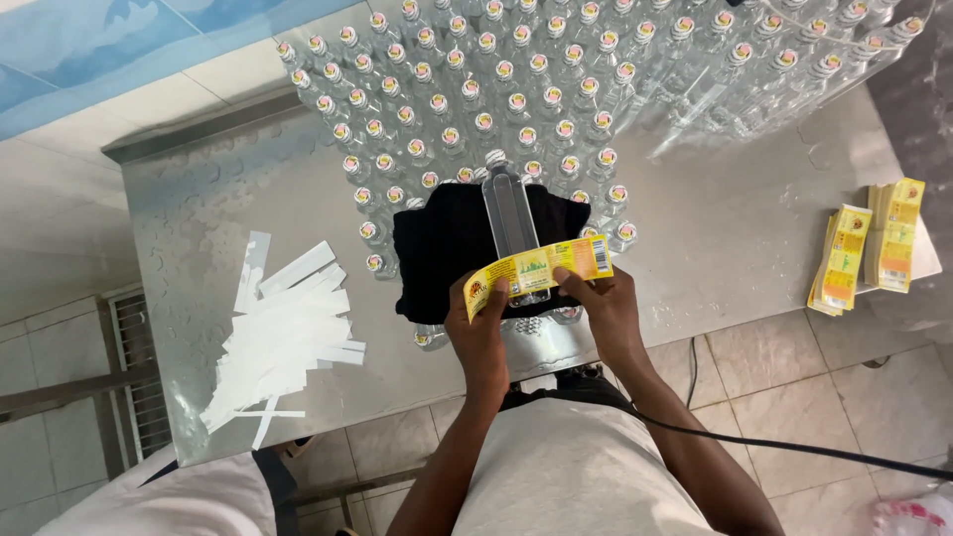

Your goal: Manually applying adhesive labels to plastic water bottles at a production workstation.

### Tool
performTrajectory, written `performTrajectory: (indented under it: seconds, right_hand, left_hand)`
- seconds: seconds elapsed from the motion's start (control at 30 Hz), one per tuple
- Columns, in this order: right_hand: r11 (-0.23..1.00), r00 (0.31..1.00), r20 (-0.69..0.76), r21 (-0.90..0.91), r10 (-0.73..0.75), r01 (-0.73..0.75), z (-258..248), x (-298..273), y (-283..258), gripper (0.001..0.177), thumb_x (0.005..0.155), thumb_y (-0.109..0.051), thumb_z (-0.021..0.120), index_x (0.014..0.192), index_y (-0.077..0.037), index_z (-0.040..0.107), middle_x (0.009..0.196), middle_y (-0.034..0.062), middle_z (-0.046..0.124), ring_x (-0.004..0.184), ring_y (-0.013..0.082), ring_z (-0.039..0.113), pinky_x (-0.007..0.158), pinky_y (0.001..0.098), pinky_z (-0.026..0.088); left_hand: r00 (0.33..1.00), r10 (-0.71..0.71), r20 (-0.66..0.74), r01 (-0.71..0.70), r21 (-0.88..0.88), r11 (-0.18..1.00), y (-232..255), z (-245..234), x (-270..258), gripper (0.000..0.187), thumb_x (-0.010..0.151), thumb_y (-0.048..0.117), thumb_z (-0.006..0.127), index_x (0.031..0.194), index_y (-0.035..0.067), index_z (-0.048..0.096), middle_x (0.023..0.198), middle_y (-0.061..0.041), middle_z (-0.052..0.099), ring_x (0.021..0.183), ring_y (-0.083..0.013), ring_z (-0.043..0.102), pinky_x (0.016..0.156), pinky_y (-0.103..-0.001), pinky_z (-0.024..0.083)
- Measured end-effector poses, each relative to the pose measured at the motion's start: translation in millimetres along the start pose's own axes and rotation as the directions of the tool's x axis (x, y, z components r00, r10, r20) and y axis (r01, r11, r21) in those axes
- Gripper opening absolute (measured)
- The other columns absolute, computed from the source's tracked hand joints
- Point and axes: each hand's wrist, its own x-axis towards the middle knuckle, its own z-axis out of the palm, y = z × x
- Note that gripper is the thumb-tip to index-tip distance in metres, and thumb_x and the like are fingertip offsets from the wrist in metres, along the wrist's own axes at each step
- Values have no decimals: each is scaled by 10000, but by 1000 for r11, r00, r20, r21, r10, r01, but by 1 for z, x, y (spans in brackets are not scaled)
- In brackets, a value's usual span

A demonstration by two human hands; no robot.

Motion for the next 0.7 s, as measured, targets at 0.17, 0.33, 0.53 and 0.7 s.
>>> performTrajectory:
  seconds: [0.17,0.33,0.53,0.7]
  right_hand:
    - [987,994,5,-117,113,-111,-6,10,11,342,988,-176,852,1251,8,732,1014,199,749,812,266,719,834,403,630]
    - [972,987,0,-173,161,-159,-8,16,21,445,983,-185,854,1344,25,698,1111,247,745,868,325,746,877,449,632]
    - [966,985,-9,-193,174,-173,-8,18,25,486,979,-155,847,1395,31,677,1177,259,736,917,352,752,909,485,645]
    - [969,985,-3,-179,171,-169,-8,20,28,499,981,-156,846,1404,34,663,1194,268,730,941,372,751,919,486,642]
  left_hand:
    - [1000,-9,-27,10,49,999,-5,1,4,407,1006,197,837,1396,158,725,1186,-96,764,1043,-125,676,931,-388,598]
    - [999,-32,-39,34,46,998,-7,0,7,359,1005,175,835,1349,124,747,1153,-89,761,1008,-123,669,928,-394,583]
    - [997,-58,-49,60,32,998,-9,-2,8,340,982,205,869,1304,149,773,1135,-82,781,992,-118,702,916,-384,588]
    - [997,-65,-48,67,25,997,-14,-2,11,289,975,187,875,1232,117,761,1208,-107,778,1018,-143,718,917,-384,585]
